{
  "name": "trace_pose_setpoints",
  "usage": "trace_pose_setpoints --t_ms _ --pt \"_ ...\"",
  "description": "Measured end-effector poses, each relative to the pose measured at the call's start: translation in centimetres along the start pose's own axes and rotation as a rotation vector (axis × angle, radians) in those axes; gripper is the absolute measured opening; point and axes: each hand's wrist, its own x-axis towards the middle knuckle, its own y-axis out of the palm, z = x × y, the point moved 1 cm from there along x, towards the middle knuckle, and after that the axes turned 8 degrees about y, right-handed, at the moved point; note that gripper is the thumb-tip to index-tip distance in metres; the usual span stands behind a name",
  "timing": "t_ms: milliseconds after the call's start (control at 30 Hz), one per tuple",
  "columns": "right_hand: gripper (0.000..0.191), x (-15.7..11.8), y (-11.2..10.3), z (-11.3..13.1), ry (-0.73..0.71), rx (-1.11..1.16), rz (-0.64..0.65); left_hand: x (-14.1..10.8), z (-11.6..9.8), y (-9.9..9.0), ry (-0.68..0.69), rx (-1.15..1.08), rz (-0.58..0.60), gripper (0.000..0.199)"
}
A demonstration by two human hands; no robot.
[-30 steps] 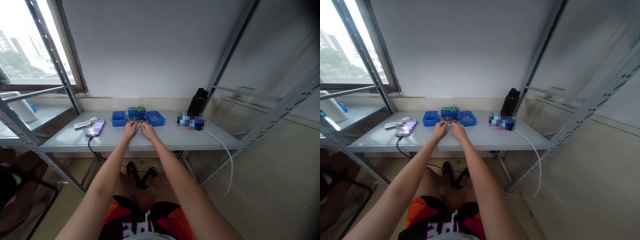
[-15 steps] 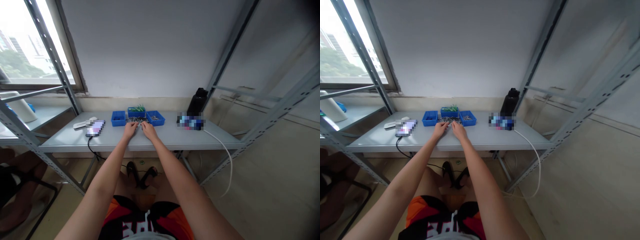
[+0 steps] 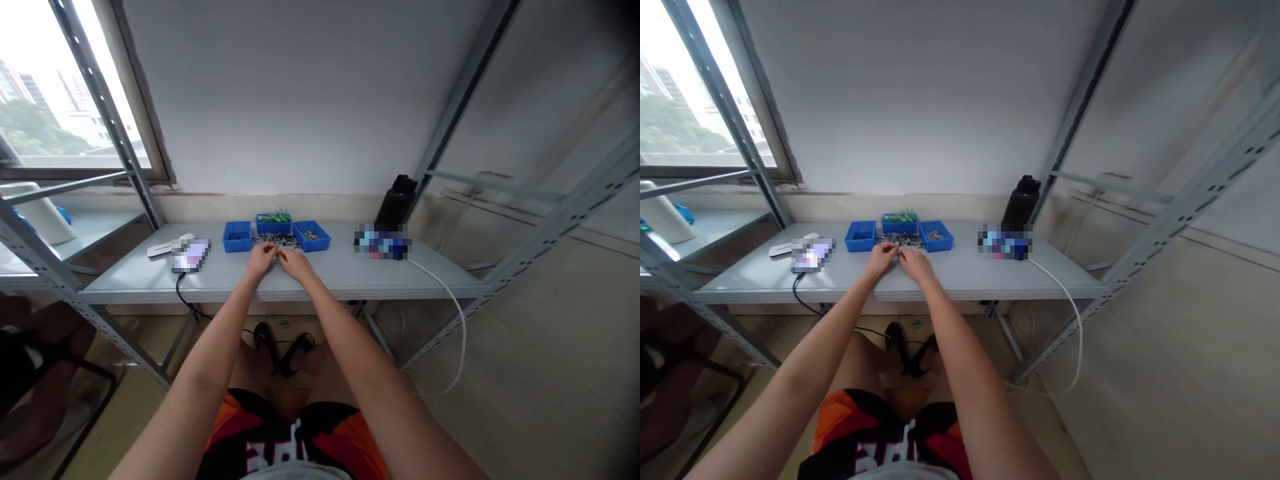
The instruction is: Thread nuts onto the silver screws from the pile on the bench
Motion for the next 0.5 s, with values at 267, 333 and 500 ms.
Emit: trace_pose_setpoints --t_ms 267,333,500 --pt "0.031 0.2 -0.3 -0.6 0.123 0.240 -0.091 0.0 0.2 0.1 0.039 0.063 0.064 0.017" --pt "0.031 0.3 -0.3 -0.7 0.124 0.290 -0.108 0.0 0.0 0.1 0.080 0.093 0.098 0.017" --pt "0.027 0.6 0.1 -1.1 0.124 0.325 -0.108 -0.1 -0.2 0.1 0.117 0.125 0.133 0.019"
